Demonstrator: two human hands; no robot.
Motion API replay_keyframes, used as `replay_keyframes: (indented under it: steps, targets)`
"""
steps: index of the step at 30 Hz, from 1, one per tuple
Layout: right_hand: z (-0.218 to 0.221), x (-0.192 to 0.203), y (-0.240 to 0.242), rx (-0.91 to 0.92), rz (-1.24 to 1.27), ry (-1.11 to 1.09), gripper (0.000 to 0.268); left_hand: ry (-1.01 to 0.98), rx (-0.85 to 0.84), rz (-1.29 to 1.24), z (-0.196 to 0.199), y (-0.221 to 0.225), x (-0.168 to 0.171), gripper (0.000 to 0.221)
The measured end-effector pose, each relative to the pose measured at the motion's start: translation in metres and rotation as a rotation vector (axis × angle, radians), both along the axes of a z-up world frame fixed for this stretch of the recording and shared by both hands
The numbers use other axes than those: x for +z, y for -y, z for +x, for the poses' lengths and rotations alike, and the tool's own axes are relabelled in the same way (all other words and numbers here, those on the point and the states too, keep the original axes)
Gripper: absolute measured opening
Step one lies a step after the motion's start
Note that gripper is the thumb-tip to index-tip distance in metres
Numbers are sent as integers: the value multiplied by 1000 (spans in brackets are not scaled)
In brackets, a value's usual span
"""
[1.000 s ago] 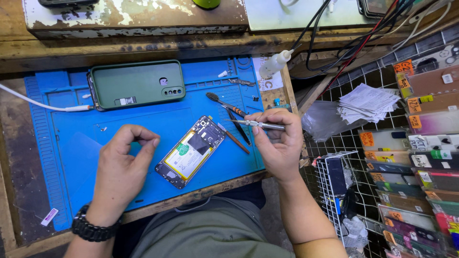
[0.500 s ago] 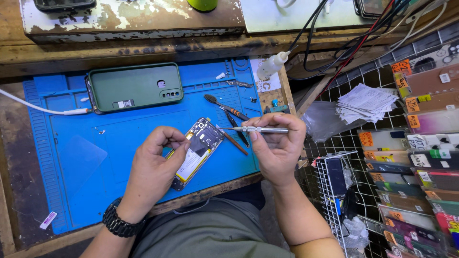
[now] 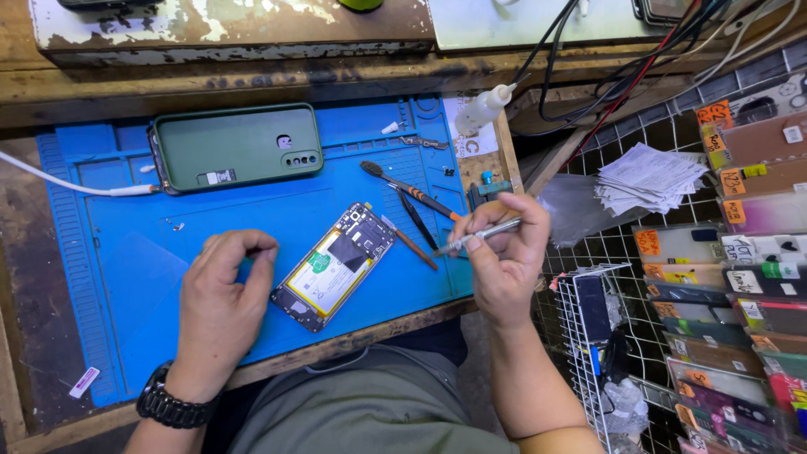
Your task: The person disassembles a smartphone on a blue work mat, using a brush to clean the internal components and a screwdriver to remove screws. They handle the battery, motherboard, and screen assembly, placing removed parts on the mat.
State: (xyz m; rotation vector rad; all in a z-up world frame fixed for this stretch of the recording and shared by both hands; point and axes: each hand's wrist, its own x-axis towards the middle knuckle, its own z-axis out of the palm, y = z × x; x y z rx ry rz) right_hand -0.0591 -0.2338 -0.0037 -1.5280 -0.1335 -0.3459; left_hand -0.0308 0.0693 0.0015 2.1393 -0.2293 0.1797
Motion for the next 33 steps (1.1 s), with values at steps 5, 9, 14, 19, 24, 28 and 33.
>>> replay_keyframes:
  steps: [5,9,14,19,24,28,33]
  targets:
    - [-7,18,1,254,-728,-168,31,147,-96,438,-7,-10,3,27]
    - [-8,22,-27,272,-1033,-240,35,116,-149,492,-15,-5,1,31]
    - [-4,21,-51,221,-1128,-317,39,74,-126,459,-22,-3,-4,33]
    - [-7,22,-60,234,-1082,-357,46,22,-66,403,-31,3,-6,32]
    - [-7,20,-62,266,-1046,-401,51,-6,-39,436,-41,7,-4,36]
    - [-4,15,-63,282,-959,-399,54,-4,-30,491,-44,6,-3,37]
    - [1,11,-61,312,-870,-435,56,36,-32,501,-47,7,-5,37]
